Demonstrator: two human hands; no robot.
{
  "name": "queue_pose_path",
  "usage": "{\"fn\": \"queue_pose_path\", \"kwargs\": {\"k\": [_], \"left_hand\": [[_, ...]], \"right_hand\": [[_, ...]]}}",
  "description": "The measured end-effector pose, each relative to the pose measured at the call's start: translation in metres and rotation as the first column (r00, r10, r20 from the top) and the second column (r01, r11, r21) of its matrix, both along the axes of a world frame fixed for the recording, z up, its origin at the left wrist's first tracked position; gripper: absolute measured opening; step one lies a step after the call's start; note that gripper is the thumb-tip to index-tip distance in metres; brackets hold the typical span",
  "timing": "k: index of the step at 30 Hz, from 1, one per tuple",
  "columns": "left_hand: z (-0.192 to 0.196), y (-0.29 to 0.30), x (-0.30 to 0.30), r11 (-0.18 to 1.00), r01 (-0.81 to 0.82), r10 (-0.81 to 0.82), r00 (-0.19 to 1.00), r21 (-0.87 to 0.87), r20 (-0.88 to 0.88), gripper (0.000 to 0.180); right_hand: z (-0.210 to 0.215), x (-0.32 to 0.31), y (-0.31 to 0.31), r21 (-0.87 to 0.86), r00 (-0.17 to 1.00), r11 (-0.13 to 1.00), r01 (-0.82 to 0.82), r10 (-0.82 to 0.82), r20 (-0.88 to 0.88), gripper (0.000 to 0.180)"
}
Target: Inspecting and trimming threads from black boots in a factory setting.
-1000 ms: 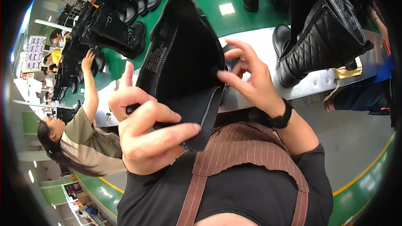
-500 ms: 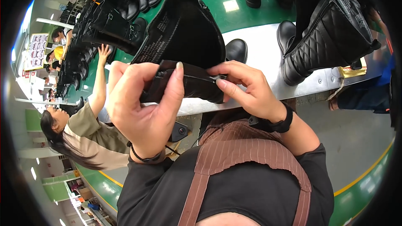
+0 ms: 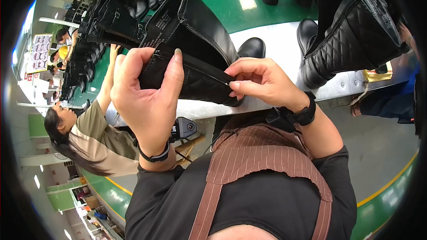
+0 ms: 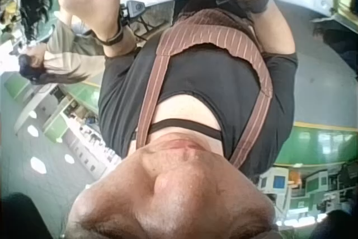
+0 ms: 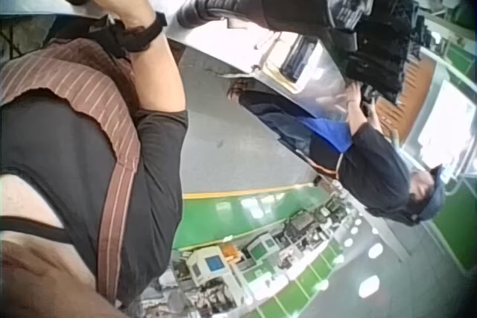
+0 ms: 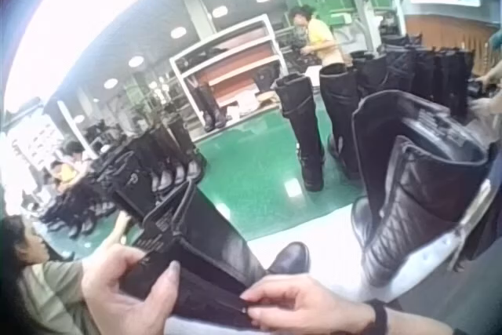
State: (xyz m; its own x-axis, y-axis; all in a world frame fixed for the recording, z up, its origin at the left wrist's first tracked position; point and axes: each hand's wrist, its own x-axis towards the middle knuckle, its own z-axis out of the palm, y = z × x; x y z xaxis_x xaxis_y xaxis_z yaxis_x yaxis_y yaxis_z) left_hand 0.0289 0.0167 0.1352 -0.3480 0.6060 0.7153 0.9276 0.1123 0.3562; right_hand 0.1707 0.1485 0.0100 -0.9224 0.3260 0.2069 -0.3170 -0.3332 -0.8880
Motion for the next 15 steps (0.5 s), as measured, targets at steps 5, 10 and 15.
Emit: {"fn": "queue_pose_path", "kwargs": {"k": [5, 10, 15], "left_hand": [[-0.003, 0.003, -0.002, 1.000, -0.019, 0.022, 0.988, -0.018, 0.153, 0.024], [-0.003, 0.006, -0.008, 1.000, -0.010, 0.012, 0.977, -0.013, 0.215, 0.023], [-0.004, 0.005, -0.011, 1.000, -0.004, 0.002, 0.960, 0.005, 0.278, 0.022]], "right_hand": [[0.000, -0.003, 0.004, 0.024, 0.999, 0.999, -0.023, 0.022, 0.047, 0.020], [0.004, -0.003, 0.004, 0.006, 0.999, 0.999, -0.050, 0.050, -0.006, 0.025], [0.002, -0.001, -0.016, 0.273, 0.900, 0.858, 0.436, -0.415, -0.135, 0.024]]}}
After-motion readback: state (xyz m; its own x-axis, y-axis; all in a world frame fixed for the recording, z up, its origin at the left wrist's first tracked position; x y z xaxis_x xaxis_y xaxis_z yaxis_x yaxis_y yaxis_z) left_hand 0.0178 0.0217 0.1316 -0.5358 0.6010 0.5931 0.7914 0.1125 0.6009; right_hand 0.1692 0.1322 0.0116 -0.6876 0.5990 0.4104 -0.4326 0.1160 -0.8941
